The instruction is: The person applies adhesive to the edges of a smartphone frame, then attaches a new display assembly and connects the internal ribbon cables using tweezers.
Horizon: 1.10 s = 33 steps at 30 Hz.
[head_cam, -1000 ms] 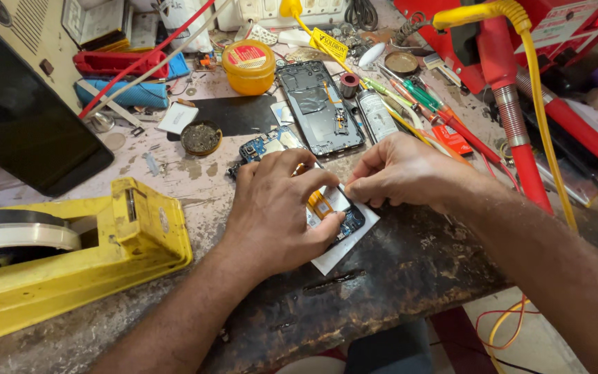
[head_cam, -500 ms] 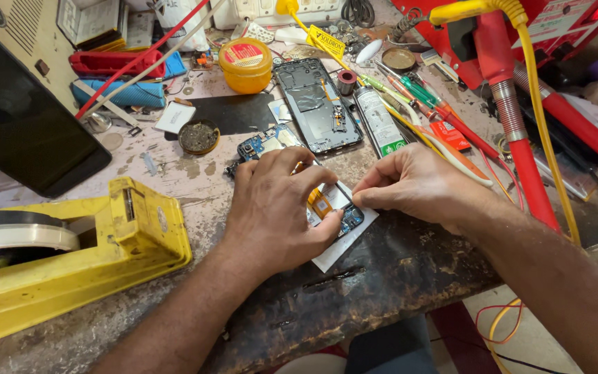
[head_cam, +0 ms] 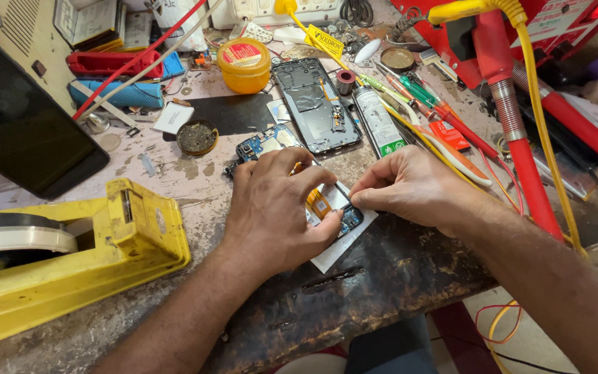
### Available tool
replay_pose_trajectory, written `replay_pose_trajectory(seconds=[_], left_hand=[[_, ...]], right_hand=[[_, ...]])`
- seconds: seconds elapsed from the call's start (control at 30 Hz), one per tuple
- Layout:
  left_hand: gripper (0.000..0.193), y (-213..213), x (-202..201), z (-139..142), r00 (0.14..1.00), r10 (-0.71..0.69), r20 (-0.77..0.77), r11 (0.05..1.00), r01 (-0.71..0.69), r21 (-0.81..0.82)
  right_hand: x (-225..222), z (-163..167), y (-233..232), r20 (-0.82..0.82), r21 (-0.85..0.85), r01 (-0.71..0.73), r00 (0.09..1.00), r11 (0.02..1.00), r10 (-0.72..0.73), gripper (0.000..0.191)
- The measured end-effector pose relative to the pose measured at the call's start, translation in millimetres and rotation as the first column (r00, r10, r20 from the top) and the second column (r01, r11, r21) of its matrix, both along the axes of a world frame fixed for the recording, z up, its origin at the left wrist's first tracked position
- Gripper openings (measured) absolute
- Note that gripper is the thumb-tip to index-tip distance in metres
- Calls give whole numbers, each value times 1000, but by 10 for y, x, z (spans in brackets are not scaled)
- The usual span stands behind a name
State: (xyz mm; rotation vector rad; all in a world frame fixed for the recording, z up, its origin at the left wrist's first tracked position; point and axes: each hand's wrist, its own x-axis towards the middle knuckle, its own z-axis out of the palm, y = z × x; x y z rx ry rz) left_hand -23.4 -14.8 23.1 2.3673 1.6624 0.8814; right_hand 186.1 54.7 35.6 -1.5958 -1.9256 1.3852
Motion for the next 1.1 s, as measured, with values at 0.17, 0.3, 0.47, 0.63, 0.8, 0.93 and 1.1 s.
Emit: replay_pose_trajectory(seconds=[0.17, 0.3, 0.47, 0.63, 0.8, 0.93, 1.1], left_hand=[[46, -6, 5, 5, 1000, 1, 0, 1000, -1, -1], [45, -8, 15, 8, 1000, 5, -20, 1000, -6, -10], [44, -11, 24, 9, 1000, 8, -22, 1000, -8, 1], [46, -8, 26, 14, 999, 8, -38, 1000, -8, -6], [46, -11, 30, 11, 999, 12, -32, 1000, -12, -7], [45, -16, 22, 2, 1000, 3, -29, 1000, -2, 12], [43, -12, 22, -7, 1000, 1, -19, 1000, 0, 27]], right_hand=[[-8, -9, -24, 4, 3, 29, 1000, 1000, -29, 17], [-18, -27, -96, 23, 71, 33, 999, 997, -35, 18], [66, -36, -145, -44, 153, -28, 998, 988, 35, 21], [88, 15, -142, -134, 110, -100, 984, 989, 114, 22], [19, 185, -89, 227, 210, -202, 962, 957, 153, 23], [-55, 264, -55, 277, 154, -215, 946, 964, 167, 20], [-90, 333, -74, 341, 237, -299, 917, 924, 209, 25]])
